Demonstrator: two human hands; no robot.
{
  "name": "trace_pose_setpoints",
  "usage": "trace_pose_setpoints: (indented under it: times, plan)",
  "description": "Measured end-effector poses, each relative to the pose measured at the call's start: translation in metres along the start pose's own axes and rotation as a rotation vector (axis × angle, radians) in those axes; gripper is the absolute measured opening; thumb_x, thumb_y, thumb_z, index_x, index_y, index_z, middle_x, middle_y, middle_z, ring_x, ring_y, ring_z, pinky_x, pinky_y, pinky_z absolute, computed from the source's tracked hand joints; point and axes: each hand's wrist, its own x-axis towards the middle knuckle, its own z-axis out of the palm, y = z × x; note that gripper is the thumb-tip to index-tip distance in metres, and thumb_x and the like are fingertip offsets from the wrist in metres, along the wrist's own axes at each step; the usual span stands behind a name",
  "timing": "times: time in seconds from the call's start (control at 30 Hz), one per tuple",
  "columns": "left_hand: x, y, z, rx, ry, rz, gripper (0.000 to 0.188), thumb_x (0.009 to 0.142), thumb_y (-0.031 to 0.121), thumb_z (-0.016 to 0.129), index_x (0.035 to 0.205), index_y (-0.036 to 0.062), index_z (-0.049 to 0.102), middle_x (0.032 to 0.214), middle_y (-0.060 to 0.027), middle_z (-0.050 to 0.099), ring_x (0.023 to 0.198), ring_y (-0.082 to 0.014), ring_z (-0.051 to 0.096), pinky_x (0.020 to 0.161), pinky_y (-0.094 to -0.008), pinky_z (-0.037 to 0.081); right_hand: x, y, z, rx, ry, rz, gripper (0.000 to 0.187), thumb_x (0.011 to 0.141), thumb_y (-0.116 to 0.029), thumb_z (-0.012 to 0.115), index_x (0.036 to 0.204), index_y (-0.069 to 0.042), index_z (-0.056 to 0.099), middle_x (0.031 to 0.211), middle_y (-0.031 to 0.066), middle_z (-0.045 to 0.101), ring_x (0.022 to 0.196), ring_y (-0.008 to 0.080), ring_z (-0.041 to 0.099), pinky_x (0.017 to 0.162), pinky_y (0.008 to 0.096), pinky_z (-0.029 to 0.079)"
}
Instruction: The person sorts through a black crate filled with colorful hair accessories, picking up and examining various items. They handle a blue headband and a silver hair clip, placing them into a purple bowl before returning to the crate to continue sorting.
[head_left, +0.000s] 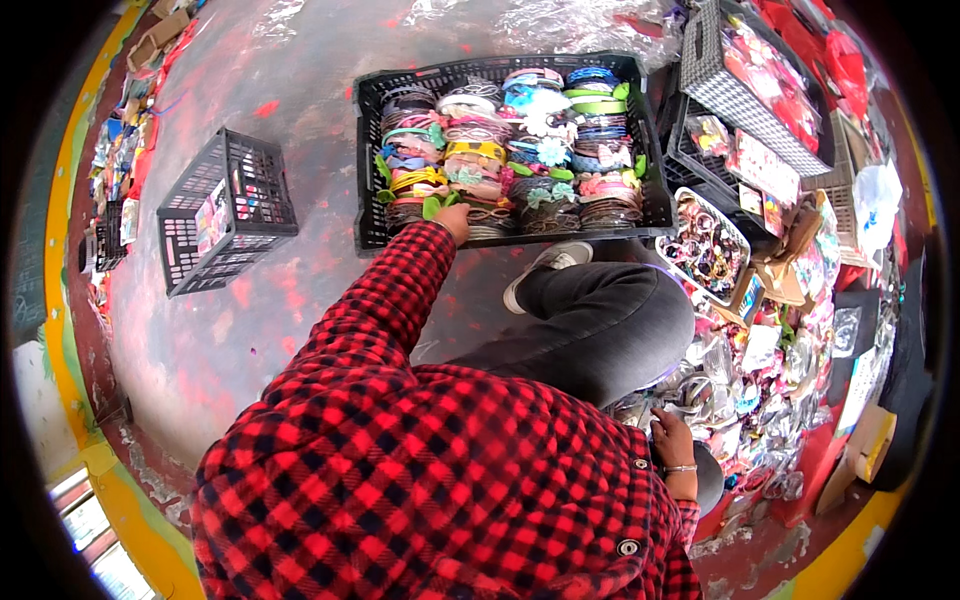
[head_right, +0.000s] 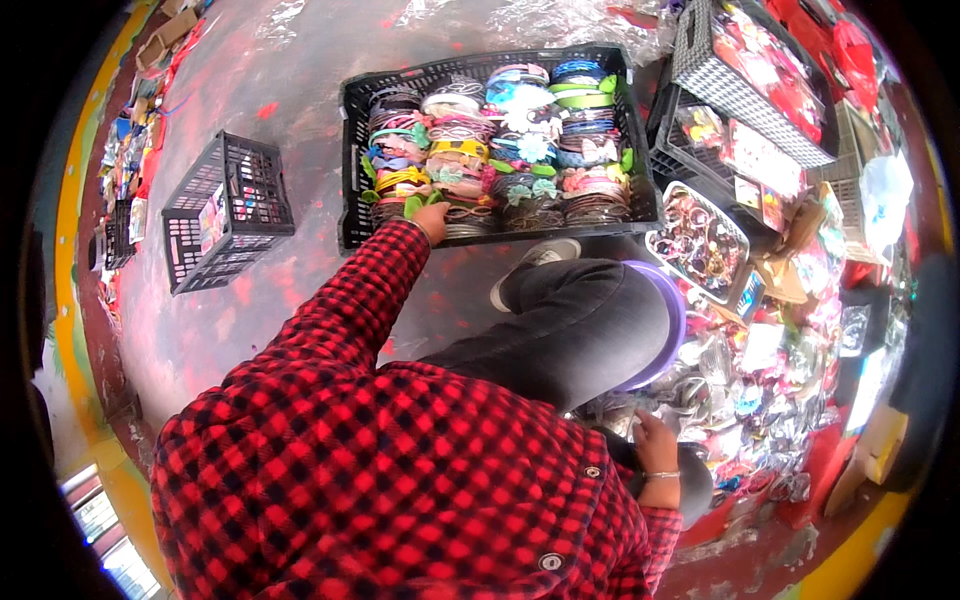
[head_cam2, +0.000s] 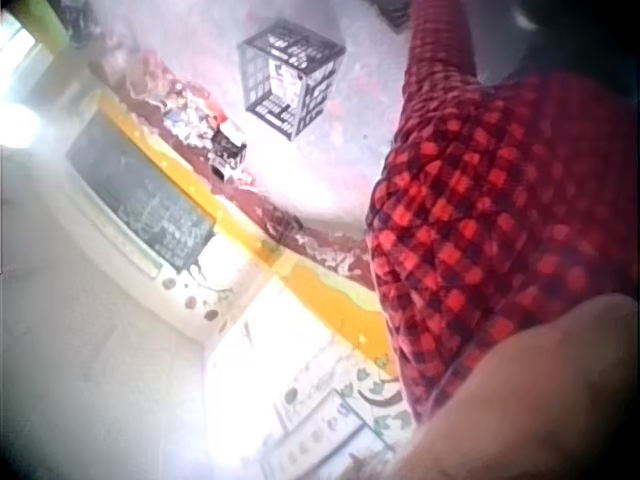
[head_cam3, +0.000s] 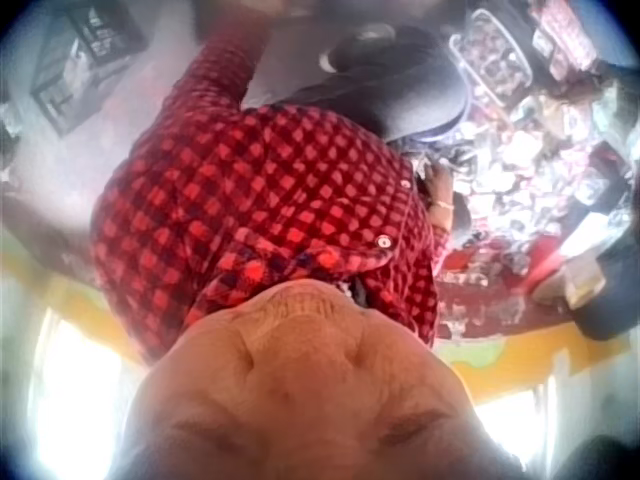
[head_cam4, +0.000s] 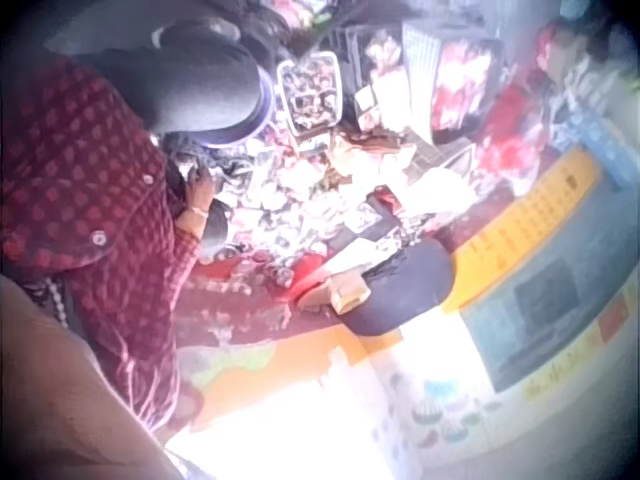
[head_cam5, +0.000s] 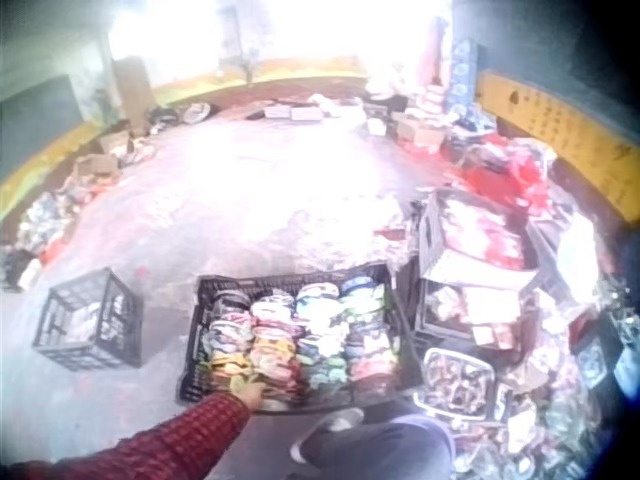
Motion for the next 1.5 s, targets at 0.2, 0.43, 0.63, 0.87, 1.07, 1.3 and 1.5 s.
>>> trace_pose_setpoints:
  times: [0.2,0.43,0.63,0.87,1.07,1.3,1.5]
  plan:
    - [0.001,-0.017,-0.003,0.006,0.099,0.084,0.031,0.08,0.009,0.044,0.107,0.0087,0.058,0.096,-0.0186,0.061,0.094,-0.0356,0.057,0.082,-0.0387,0.044,0.005,0.01,0.007,0.011,0.071,-0.095,0.026,0.08,-0.018,0.055,0.101,-0.006,0.062,0.09,0.0189,0.062,0.083,0.0345,0.06,0.073,0.0385,0.047]
    - [0.009,-0.061,-0.063,-0.08,0.385,-0.035,0.023,0.082,0.016,0.045,0.09,0.0092,0.066,0.087,-0.0134,0.063,0.088,-0.0303,0.059,0.078,-0.0389,0.045,-0.001,0.014,0.008,-0.001,0.057,-0.061,0.027,0.079,-0.018,0.054,0.103,-0.007,0.062,0.089,0.0187,0.062,0.083,0.0341,0.06,0.073,0.0378,0.047]
    - [0.033,-0.065,-0.054,0.215,0.102,0.066,0.025,0.083,0.019,0.047,0.099,0.0115,0.064,0.101,-0.0127,0.061,0.096,-0.0292,0.057,0.08,-0.0398,0.046,0.001,0.01,0.005,-0.04,0.024,-0.053,0.028,0.079,-0.017,0.053,0.103,-0.006,0.062,0.093,0.0194,0.062,0.084,0.0345,0.06,0.073,0.0381,0.047]
    - [0.048,-0.057,-0.041,0.462,-0.007,-0.032,0.026,0.082,0.022,0.049,0.097,0.0062,0.064,0.101,-0.0202,0.059,0.094,-0.0336,0.058,0.081,-0.0417,0.046,0.005,0.015,0.008,-0.042,0.005,-0.066,0.028,0.079,-0.017,0.053,0.104,-0.007,0.062,0.092,0.0191,0.062,0.085,0.0344,0.06,0.074,0.0383,0.047]
    - [0.021,-0.071,-0.072,0.437,0.011,0.183,0.021,0.076,0.012,0.057,0.095,0.002,0.061,0.104,-0.0202,0.056,0.094,-0.033,0.058,0.079,-0.0395,0.047,0.004,0.01,0.007,-0.048,-0.009,-0.041,0.028,0.08,-0.018,0.052,0.104,-0.008,0.062,0.093,0.0191,0.062,0.086,0.0341,0.06,0.075,0.0383,0.047]
    - [0.008,-0.077,-0.085,0.337,-0.065,0.05,0.016,0.078,0.012,0.054,0.092,0.0057,0.06,0.097,-0.0173,0.059,0.096,-0.0312,0.057,0.078,-0.04,0.047,0.005,0.012,0.008,-0.056,0.011,-0.055,0.027,0.08,-0.018,0.052,0.103,-0.008,0.062,0.091,0.0182,0.063,0.085,0.0336,0.06,0.075,0.0382,0.047]
    - [0.004,-0.072,-0.091,0.33,0.002,0.079,0.018,0.081,0.014,0.048,0.088,0.0046,0.061,0.094,-0.0175,0.061,0.092,-0.0321,0.058,0.077,-0.0408,0.046,0.004,0.013,0.01,-0.043,0.019,-0.039,0.027,0.079,-0.016,0.053,0.103,-0.008,0.063,0.091,0.018,0.063,0.085,0.0334,0.06,0.075,0.0376,0.047]
